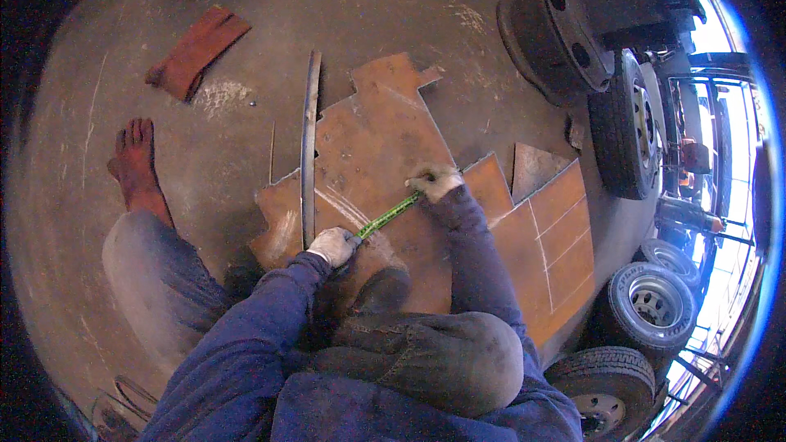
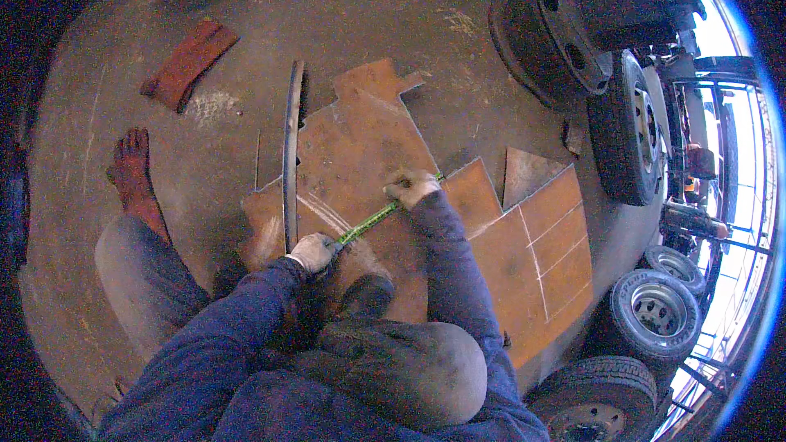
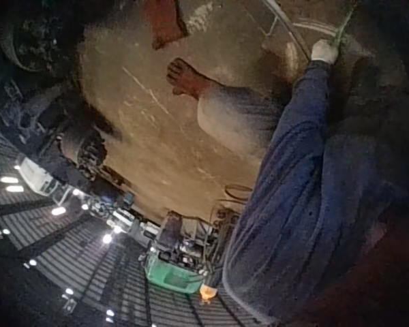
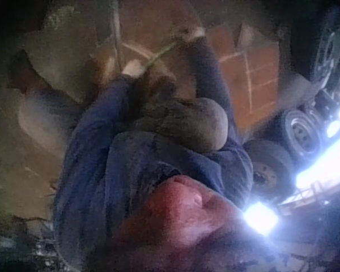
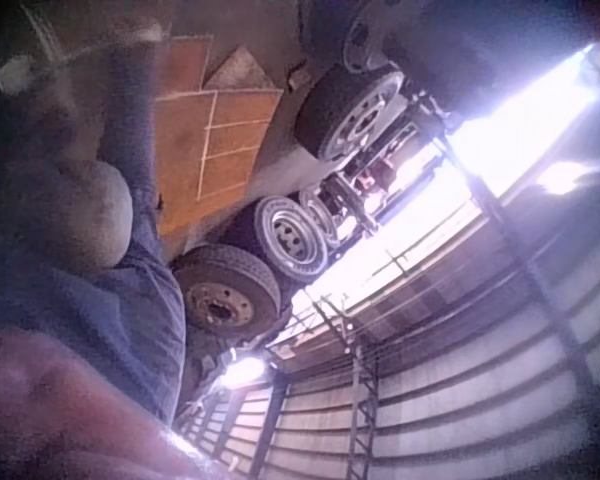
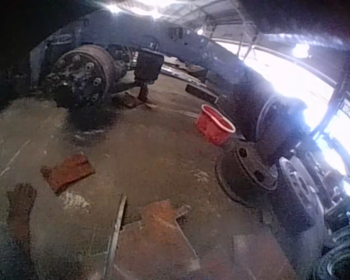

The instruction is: The person measures and marks a large metal sheet on the floor using a tape measure, a straight edge, and a marker. They measure various sections, draw lines, and adjust the straight edge to ensure accuracy.

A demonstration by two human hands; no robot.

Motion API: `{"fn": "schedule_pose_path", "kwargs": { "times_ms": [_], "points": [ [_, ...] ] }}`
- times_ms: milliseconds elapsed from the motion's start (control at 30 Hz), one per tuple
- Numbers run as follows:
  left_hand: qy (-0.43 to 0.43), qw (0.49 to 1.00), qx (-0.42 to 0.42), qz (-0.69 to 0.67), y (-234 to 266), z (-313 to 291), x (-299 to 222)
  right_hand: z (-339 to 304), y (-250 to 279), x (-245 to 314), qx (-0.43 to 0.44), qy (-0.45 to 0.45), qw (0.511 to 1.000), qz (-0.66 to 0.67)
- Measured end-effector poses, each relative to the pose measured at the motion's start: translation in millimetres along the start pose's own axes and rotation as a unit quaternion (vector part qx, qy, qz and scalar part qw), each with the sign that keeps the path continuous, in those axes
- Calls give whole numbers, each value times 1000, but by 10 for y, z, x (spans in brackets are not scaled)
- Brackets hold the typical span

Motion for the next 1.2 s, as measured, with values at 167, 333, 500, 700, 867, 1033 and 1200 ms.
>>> {"fn": "schedule_pose_path", "kwargs": {
  "times_ms": [167,333,500,700,867,1033,1200],
  "points": [
    [26,999,38,-18,142,-7,-143,-60,27,-691,-161,-88,976,114],
    [45,998,34,1,146,31,-216,-92,-160,-858,-187,-62,980,-26],
    [61,998,12,-4,69,13,-94,-14,-330,-338,-39,10,989,-140],
    [21,1000,-20,11,23,-9,-115,-196,-495,-763,-64,16,997,-35],
    [39,999,19,27,88,-21,-220,-530,-967,-894,-159,-11,987,10],
    [39,999,-12,34,39,-1,-160,-320,-815,-601,-154,50,987,14],
    [26,999,-10,40,69,-19,-160,120,-691,-371,-19,8,984,-176]
  ]
}}
Point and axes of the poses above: each hand's wrist, its own z-axis towards the middle knuckle, its own y-axis out of the back of the hand, x = y × z, the point moved 1 cm from there along z, towards the middle knuckle, and after that the axes turned 14 degrees about -y, right-handed, at the moved point
